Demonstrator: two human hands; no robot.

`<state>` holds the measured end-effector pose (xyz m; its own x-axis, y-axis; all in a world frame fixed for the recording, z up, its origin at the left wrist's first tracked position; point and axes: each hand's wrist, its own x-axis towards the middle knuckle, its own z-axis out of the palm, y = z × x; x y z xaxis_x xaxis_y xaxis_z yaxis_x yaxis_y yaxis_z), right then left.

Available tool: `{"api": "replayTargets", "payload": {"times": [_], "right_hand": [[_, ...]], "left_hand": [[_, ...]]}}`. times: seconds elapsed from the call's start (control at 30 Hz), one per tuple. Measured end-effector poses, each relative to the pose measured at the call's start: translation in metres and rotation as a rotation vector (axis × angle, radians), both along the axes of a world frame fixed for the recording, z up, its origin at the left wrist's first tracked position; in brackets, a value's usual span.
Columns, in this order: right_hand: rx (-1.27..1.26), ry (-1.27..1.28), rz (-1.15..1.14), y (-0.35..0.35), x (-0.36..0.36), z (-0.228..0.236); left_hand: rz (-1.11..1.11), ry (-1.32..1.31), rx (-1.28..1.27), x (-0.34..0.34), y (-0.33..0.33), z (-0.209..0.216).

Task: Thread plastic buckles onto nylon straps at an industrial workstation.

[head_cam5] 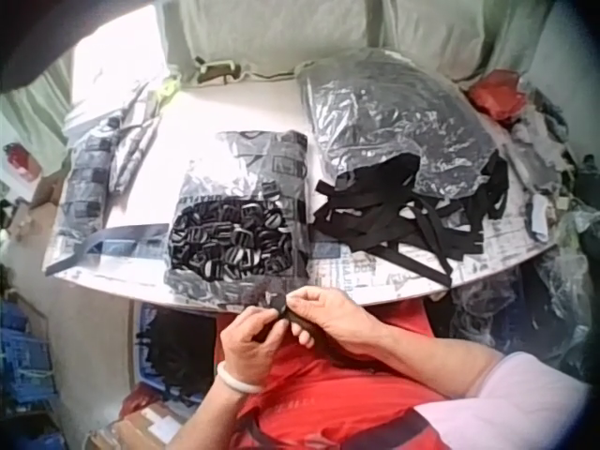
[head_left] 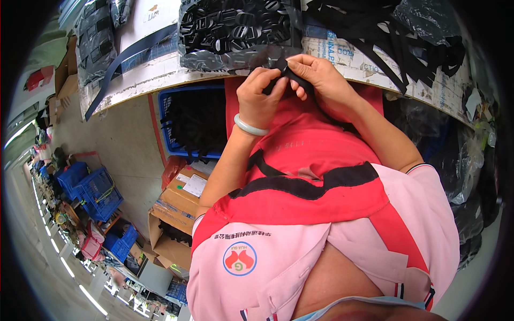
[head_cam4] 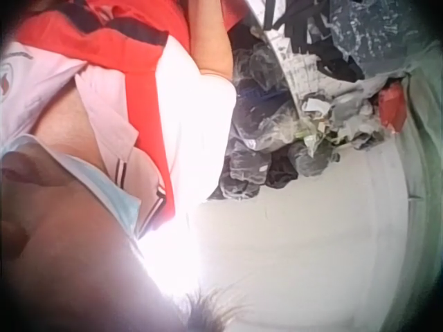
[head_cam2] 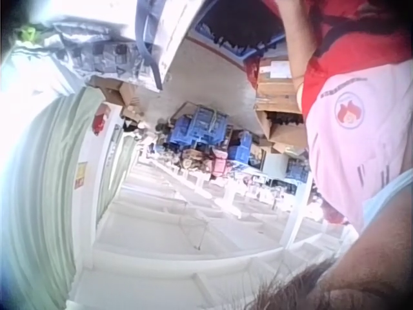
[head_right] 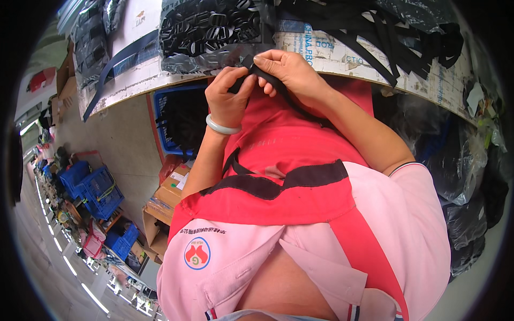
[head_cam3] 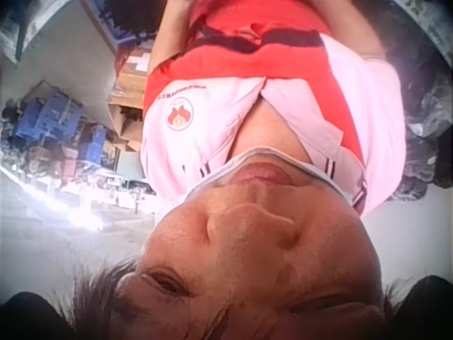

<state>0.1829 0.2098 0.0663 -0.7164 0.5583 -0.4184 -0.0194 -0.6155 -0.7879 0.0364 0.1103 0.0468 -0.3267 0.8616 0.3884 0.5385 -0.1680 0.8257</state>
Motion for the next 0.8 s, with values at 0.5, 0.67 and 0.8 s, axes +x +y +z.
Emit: {"api": "replayTargets", "payload": {"times": [0.5,0.67,0.8], "right_hand": [[0.684,0.024,-0.095,-0.014,0.006,0.051],[0.413,-0.249,0.059,-0.011,0.012,0.032],[0.373,-0.275,0.099,-0.017,0.011,0.023]], "left_hand": [[0.046,-1.332,-0.389,-0.001,-0.004,0.017],[0.152,-1.084,-0.364,0.006,-0.007,0.015],[0.157,-0.799,-0.208,0.014,-0.013,0.004]]}}
